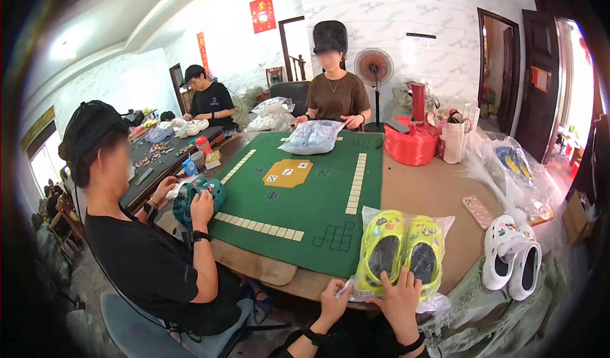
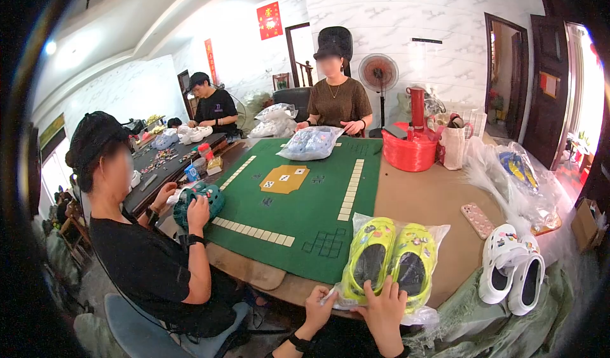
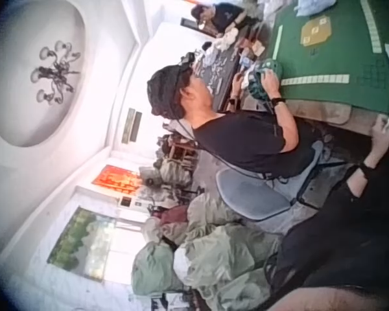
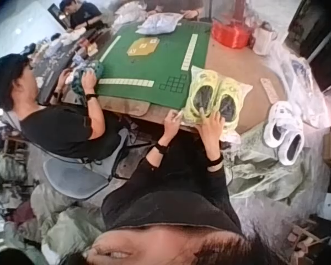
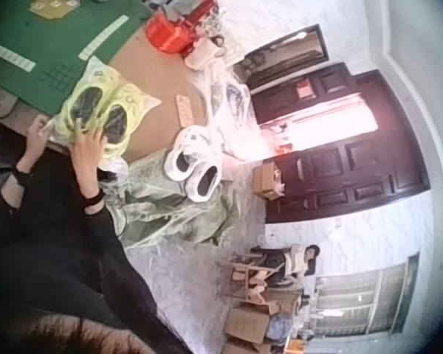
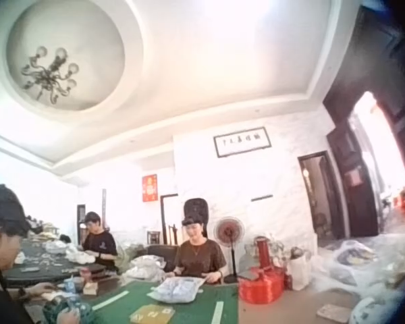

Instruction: Placing pairs of foam clogs into plastic bags for final packaging.

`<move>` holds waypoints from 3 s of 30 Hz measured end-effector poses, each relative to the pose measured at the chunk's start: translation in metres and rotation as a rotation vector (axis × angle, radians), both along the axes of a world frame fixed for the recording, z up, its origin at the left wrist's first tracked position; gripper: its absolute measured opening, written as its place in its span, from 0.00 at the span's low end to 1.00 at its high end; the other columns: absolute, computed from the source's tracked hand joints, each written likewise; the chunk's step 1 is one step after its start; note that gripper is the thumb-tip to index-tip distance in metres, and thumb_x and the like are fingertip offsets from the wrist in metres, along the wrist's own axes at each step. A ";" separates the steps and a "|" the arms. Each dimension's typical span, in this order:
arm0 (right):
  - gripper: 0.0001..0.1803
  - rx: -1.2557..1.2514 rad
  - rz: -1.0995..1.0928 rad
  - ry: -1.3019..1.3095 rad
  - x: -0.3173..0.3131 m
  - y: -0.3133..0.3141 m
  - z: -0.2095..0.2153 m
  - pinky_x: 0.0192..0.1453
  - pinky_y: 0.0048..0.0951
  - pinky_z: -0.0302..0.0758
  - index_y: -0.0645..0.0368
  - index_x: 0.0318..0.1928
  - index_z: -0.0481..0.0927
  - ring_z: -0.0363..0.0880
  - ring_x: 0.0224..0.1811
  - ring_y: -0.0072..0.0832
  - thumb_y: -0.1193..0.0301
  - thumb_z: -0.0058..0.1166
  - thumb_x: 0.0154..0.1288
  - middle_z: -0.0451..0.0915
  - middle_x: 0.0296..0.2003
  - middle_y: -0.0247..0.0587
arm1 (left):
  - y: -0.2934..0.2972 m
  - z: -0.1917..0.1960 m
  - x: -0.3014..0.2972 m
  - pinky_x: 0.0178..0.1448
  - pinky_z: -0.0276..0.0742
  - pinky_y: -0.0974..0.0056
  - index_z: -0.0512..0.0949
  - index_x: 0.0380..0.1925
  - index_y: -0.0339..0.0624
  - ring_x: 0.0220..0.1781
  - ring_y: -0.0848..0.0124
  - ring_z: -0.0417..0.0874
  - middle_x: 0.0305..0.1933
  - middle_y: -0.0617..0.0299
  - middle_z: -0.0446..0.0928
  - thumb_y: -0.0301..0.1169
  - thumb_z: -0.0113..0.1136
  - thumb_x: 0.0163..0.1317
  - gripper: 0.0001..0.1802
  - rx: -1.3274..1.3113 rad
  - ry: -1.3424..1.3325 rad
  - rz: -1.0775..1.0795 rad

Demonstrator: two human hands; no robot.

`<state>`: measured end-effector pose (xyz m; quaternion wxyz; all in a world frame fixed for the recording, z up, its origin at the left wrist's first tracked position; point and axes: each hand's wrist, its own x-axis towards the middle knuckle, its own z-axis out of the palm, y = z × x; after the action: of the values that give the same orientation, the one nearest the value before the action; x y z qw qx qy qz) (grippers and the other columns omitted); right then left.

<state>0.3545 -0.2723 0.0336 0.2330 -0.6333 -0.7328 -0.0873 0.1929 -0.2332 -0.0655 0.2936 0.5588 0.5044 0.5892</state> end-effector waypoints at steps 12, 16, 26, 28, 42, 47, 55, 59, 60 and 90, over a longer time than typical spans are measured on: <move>0.18 0.332 0.047 0.109 0.015 0.015 -0.041 0.46 0.41 0.63 0.54 0.37 0.80 0.71 0.44 0.43 0.65 0.65 0.41 0.75 0.46 0.47 | -0.007 0.001 -0.015 0.26 0.67 0.76 0.74 0.32 0.39 0.20 0.83 0.69 0.22 0.68 0.72 0.32 0.51 0.69 0.09 -0.176 -0.404 -0.281; 0.18 0.267 0.198 0.146 0.050 0.018 -0.035 0.49 0.42 0.63 0.52 0.37 0.81 0.71 0.45 0.42 0.66 0.65 0.41 0.75 0.46 0.44 | -0.008 0.004 -0.013 0.27 0.66 0.74 0.76 0.28 0.37 0.22 0.82 0.69 0.21 0.67 0.73 0.33 0.52 0.68 0.12 -0.145 -0.118 -0.308; 0.22 0.339 0.393 0.194 -0.019 -0.027 -0.029 0.70 0.50 0.51 0.50 0.49 0.78 0.65 0.64 0.39 0.67 0.59 0.50 0.72 0.53 0.39 | -0.002 -0.003 -0.030 0.28 0.63 0.73 0.76 0.23 0.35 0.23 0.82 0.68 0.19 0.68 0.71 0.31 0.56 0.64 0.13 -0.146 -0.126 -0.502; 0.19 0.243 0.447 0.117 -0.038 -0.022 -0.027 0.69 0.48 0.52 0.53 0.45 0.79 0.71 0.58 0.35 0.71 0.59 0.49 0.75 0.49 0.37 | -0.004 -0.003 -0.032 0.29 0.66 0.76 0.77 0.26 0.34 0.25 0.81 0.72 0.24 0.68 0.75 0.31 0.56 0.63 0.11 -0.136 -0.290 -0.532; 0.13 0.254 0.422 0.152 -0.043 -0.023 -0.047 0.66 0.48 0.55 0.50 0.40 0.81 0.72 0.55 0.32 0.71 0.61 0.50 0.77 0.45 0.34 | 0.004 0.004 -0.042 0.34 0.69 0.76 0.78 0.33 0.34 0.30 0.82 0.73 0.29 0.68 0.76 0.28 0.55 0.65 0.07 -0.258 -0.203 -0.629; 0.09 0.309 0.346 0.162 -0.047 -0.018 -0.057 0.66 0.49 0.55 0.50 0.36 0.83 0.72 0.54 0.33 0.69 0.62 0.51 0.77 0.44 0.35 | 0.002 0.019 -0.036 0.36 0.71 0.76 0.77 0.35 0.35 0.31 0.82 0.74 0.30 0.68 0.75 0.28 0.56 0.66 0.06 -0.352 -0.259 -0.655; 0.04 0.456 0.229 0.077 -0.043 -0.019 -0.078 0.68 0.60 0.47 0.48 0.31 0.82 0.70 0.56 0.32 0.68 0.62 0.53 0.77 0.43 0.27 | 0.007 0.011 -0.037 0.35 0.69 0.77 0.77 0.34 0.37 0.32 0.83 0.73 0.30 0.69 0.75 0.30 0.57 0.66 0.07 -0.356 -0.264 -0.617; 0.02 0.481 0.177 0.089 -0.029 -0.021 -0.086 0.70 0.62 0.41 0.45 0.32 0.81 0.67 0.60 0.29 0.66 0.58 0.57 0.76 0.47 0.20 | 0.013 0.004 -0.040 0.35 0.66 0.78 0.77 0.33 0.38 0.31 0.84 0.71 0.30 0.71 0.74 0.30 0.58 0.65 0.07 -0.339 -0.329 -0.640; 0.02 0.507 0.170 0.082 -0.025 -0.021 -0.087 0.70 0.62 0.41 0.45 0.32 0.81 0.66 0.60 0.29 0.66 0.58 0.57 0.76 0.47 0.19 | 0.014 0.003 -0.041 0.35 0.66 0.77 0.76 0.33 0.38 0.30 0.84 0.71 0.30 0.71 0.74 0.30 0.58 0.65 0.06 -0.337 -0.433 -0.647; 0.13 0.428 0.165 0.266 0.002 -0.024 -0.049 0.60 0.46 0.61 0.53 0.36 0.79 0.71 0.50 0.35 0.72 0.63 0.47 0.76 0.40 0.34 | 0.010 0.013 -0.022 0.67 0.62 0.56 0.59 0.57 0.40 0.62 0.57 0.69 0.59 0.50 0.65 0.40 0.43 0.72 0.20 0.022 -1.106 -0.335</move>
<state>0.3568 -0.2968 -0.0151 0.4622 -0.5138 -0.7097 -0.1368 0.1713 -0.2234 -0.0521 0.5970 0.2427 0.1743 0.7445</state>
